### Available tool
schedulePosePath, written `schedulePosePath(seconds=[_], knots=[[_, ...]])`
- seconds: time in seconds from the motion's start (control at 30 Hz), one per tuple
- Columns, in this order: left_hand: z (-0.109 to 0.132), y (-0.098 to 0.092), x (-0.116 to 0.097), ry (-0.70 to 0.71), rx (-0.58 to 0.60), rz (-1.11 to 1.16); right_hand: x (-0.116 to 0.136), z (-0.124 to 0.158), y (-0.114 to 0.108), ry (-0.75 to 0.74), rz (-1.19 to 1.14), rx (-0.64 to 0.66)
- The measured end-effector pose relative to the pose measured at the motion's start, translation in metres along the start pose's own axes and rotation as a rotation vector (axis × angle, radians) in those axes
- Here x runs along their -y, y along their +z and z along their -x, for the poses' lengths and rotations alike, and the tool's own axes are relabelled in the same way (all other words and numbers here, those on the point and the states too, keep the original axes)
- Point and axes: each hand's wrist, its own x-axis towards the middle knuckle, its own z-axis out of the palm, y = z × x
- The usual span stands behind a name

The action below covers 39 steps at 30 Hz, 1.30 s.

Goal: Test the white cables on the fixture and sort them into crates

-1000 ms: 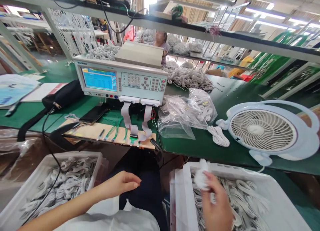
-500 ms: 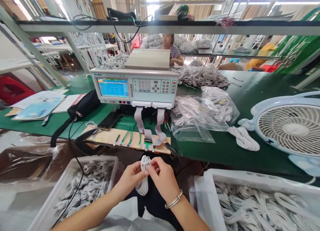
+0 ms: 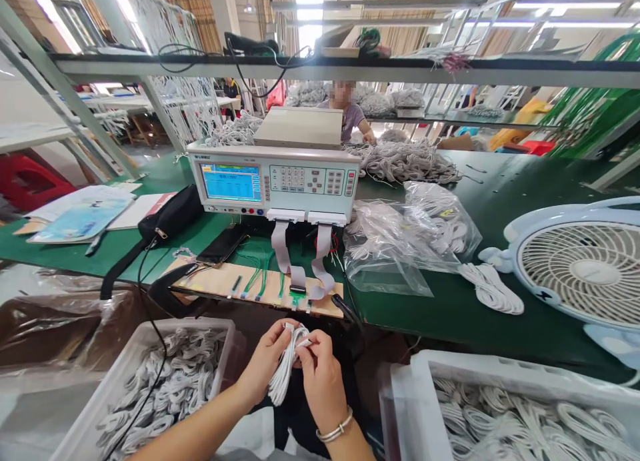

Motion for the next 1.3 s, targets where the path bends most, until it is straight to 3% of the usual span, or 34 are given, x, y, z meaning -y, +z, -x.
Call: schedulePosePath(seconds=[0.17,0.3,0.47,0.7,0.93,1.13,1.3], knots=[[-0.011,-0.001,0.014,0.054,-0.103,-0.146,-0.006,-0.019,-0.002,0.195,-0.222,-0.027],[-0.017,-0.007,0.005,0.132,-0.133,-0.281,-0.014,-0.032,-0.005,0.255,-0.350,-0.001],[-0.021,-0.019,-0.016,-0.048,0.025,-0.246,-0.012,-0.039,-0.007,0.279,-0.398,0.021],[-0.022,-0.027,-0.035,-0.188,0.063,-0.123,-0.010,-0.045,0.003,0.359,-0.566,-0.053],[-0.028,-0.017,-0.029,-0.265,-0.026,0.008,-0.008,-0.042,-0.017,0.341,-0.418,0.132],[-0.026,-0.007,-0.019,-0.186,-0.114,0.102,-0.008,-0.033,-0.023,0.283,-0.347,0.108],[-0.027,-0.010,-0.023,-0.232,-0.096,0.140,-0.008,-0.033,-0.020,0.274,-0.348,0.102]])
